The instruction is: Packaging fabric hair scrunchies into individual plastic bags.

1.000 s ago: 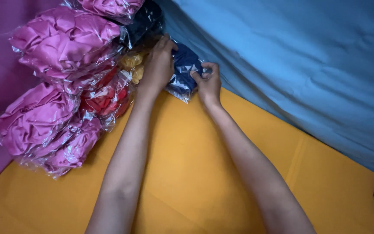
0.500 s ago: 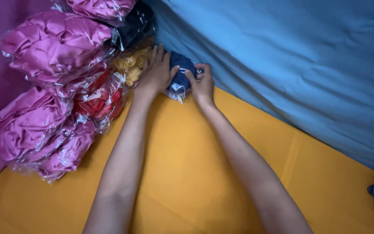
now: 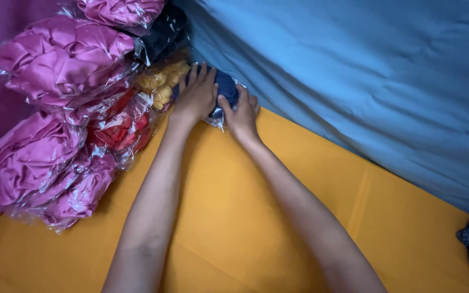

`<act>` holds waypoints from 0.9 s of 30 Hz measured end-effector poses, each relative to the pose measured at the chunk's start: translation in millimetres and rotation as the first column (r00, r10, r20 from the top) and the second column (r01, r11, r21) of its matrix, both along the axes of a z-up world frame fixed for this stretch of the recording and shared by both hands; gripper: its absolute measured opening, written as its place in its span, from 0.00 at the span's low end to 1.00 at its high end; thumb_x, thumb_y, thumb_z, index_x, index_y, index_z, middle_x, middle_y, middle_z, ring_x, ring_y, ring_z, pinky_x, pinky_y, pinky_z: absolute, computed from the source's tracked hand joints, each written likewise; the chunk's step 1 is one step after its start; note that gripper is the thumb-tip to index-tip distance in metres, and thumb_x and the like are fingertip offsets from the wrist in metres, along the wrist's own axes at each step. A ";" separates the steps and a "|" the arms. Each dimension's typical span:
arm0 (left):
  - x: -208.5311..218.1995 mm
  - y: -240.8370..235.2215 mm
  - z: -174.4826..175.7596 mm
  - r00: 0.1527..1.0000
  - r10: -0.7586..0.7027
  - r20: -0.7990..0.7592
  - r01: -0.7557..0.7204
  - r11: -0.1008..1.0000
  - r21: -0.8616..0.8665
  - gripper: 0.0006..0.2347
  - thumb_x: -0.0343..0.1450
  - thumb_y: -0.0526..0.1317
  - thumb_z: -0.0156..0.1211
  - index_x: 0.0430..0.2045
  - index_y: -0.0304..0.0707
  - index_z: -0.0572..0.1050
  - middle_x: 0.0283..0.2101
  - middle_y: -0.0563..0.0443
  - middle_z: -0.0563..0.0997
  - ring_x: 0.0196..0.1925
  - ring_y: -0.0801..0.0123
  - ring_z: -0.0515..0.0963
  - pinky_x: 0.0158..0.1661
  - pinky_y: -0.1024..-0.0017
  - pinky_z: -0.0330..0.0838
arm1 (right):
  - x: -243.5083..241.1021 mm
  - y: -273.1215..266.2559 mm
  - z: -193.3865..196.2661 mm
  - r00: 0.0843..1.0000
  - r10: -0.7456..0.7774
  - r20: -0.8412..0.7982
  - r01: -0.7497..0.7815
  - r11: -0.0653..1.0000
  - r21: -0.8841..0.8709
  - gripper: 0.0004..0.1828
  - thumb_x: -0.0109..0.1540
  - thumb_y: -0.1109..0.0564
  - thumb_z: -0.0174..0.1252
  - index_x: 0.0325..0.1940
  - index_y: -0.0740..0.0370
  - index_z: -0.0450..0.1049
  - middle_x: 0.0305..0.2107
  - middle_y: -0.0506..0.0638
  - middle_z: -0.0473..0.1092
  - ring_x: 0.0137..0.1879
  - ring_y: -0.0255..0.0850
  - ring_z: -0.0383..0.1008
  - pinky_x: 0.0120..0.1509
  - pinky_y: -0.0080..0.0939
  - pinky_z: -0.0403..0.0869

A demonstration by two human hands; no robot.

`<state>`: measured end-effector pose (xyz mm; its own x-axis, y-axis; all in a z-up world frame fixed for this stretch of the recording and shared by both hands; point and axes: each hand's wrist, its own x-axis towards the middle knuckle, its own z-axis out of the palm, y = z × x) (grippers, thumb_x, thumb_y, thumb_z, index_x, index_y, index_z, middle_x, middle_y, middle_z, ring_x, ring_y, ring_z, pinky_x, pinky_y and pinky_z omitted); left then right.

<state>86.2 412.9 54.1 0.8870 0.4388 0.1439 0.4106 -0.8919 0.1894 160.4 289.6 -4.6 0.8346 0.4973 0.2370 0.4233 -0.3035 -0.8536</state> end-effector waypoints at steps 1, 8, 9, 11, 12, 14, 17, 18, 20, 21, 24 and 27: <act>-0.4 1.2 -0.9 1.000 0.000 0.000 0.000 1.000 0.001 0.23 0.80 0.46 0.37 0.71 0.41 0.56 0.75 0.36 0.55 0.77 0.45 0.47 0.68 0.39 0.43 | -0.2 0.1 1.3 1.000 0.000 0.000 0.000 1.000 0.001 0.37 0.63 0.37 0.63 0.70 0.54 0.64 0.51 0.65 0.65 0.65 0.65 0.63 0.72 0.59 0.57; -4.5 -6.6 3.9 0.998 0.003 0.064 -0.003 1.000 0.007 0.22 0.80 0.45 0.36 0.71 0.40 0.57 0.74 0.34 0.55 0.77 0.43 0.47 0.68 0.36 0.40 | -1.6 -1.8 -1.1 0.992 0.037 0.120 -0.044 0.998 0.051 0.36 0.66 0.37 0.60 0.72 0.56 0.62 0.50 0.66 0.64 0.66 0.66 0.62 0.73 0.59 0.54; -3.2 -7.2 3.1 0.997 0.007 0.078 -0.010 0.999 0.034 0.22 0.80 0.45 0.39 0.70 0.39 0.58 0.74 0.32 0.57 0.77 0.42 0.48 0.69 0.35 0.40 | -0.6 -3.7 -1.0 0.993 0.069 0.095 -0.072 0.997 0.037 0.36 0.68 0.34 0.56 0.73 0.55 0.60 0.53 0.67 0.64 0.67 0.65 0.61 0.74 0.59 0.53; -2.4 -6.3 0.9 0.996 0.003 0.089 -0.008 0.998 0.062 0.22 0.81 0.46 0.39 0.70 0.38 0.59 0.73 0.31 0.58 0.77 0.40 0.49 0.68 0.35 0.42 | 6.3 -3.0 -9.4 0.994 0.091 0.056 -0.093 0.995 0.038 0.36 0.69 0.33 0.53 0.74 0.53 0.60 0.55 0.67 0.63 0.69 0.65 0.61 0.76 0.60 0.51; -1.8 -6.0 -0.3 0.995 0.000 0.100 -0.009 0.996 0.089 0.22 0.81 0.48 0.40 0.70 0.37 0.59 0.72 0.30 0.60 0.76 0.39 0.51 0.68 0.35 0.43 | 10.0 -2.8 -13.7 0.993 0.115 0.017 -0.116 0.992 0.040 0.36 0.70 0.32 0.51 0.75 0.51 0.59 0.56 0.67 0.63 0.70 0.64 0.60 0.78 0.62 0.49; -0.2 -10.1 4.8 0.994 -0.010 0.107 -0.005 0.991 0.133 0.22 0.81 0.46 0.43 0.70 0.36 0.60 0.70 0.30 0.63 0.75 0.41 0.55 0.68 0.38 0.46 | 1.8 -14.7 0.9 0.992 0.124 -0.014 -0.123 0.991 0.053 0.35 0.70 0.35 0.52 0.76 0.52 0.59 0.55 0.69 0.63 0.69 0.68 0.60 0.76 0.62 0.52; 3.3 -17.1 9.2 0.991 -0.025 0.132 0.000 0.983 0.183 0.21 0.80 0.45 0.46 0.68 0.35 0.62 0.68 0.31 0.67 0.73 0.43 0.61 0.68 0.42 0.49 | -1.5 -23.2 8.7 0.990 0.139 -0.036 -0.136 0.988 0.077 0.33 0.70 0.39 0.53 0.75 0.52 0.59 0.54 0.69 0.64 0.67 0.71 0.62 0.74 0.62 0.59; 5.6 -19.6 10.9 0.988 -0.032 0.151 0.003 0.982 0.189 0.21 0.80 0.46 0.46 0.67 0.33 0.63 0.67 0.31 0.68 0.72 0.44 0.62 0.68 0.43 0.49 | -0.3 -24.6 9.7 0.990 0.141 -0.027 -0.138 0.986 0.088 0.32 0.70 0.40 0.54 0.75 0.52 0.59 0.54 0.68 0.64 0.66 0.71 0.64 0.73 0.60 0.63; 4.9 -27.7 23.5 0.983 -0.061 0.171 0.028 0.982 0.188 0.21 0.81 0.47 0.45 0.66 0.32 0.65 0.66 0.31 0.69 0.71 0.43 0.64 0.68 0.42 0.51 | -0.2 -33.2 9.7 0.992 0.129 0.004 -0.129 0.986 0.102 0.30 0.70 0.42 0.55 0.74 0.52 0.61 0.52 0.65 0.65 0.63 0.66 0.68 0.71 0.58 0.65; 3.8 -32.3 29.1 0.978 -0.083 0.190 0.048 0.982 0.183 0.22 0.81 0.48 0.44 0.64 0.30 0.66 0.65 0.31 0.71 0.70 0.43 0.65 0.67 0.42 0.53 | -0.8 -38.0 9.1 0.992 0.122 0.032 -0.125 0.986 0.113 0.29 0.70 0.45 0.56 0.74 0.52 0.62 0.50 0.63 0.66 0.60 0.61 0.71 0.69 0.56 0.67; 0.9 -55.9 51.9 0.962 -0.174 0.210 0.143 0.977 0.156 0.21 0.80 0.47 0.46 0.64 0.29 0.66 0.65 0.31 0.70 0.70 0.40 0.64 0.66 0.40 0.54 | 4.0 -56.1 3.8 0.987 0.139 0.085 -0.149 0.981 0.121 0.28 0.70 0.46 0.57 0.73 0.55 0.63 0.49 0.65 0.67 0.60 0.64 0.71 0.68 0.59 0.67; -2.2 -85.2 71.1 0.934 -0.268 0.236 0.234 0.958 0.163 0.21 0.80 0.46 0.47 0.64 0.32 0.67 0.64 0.34 0.71 0.70 0.40 0.64 0.64 0.38 0.57 | 2.6 -87.7 9.4 0.987 0.157 0.020 -0.158 0.983 0.098 0.28 0.71 0.45 0.54 0.72 0.57 0.62 0.53 0.65 0.66 0.63 0.63 0.69 0.70 0.57 0.67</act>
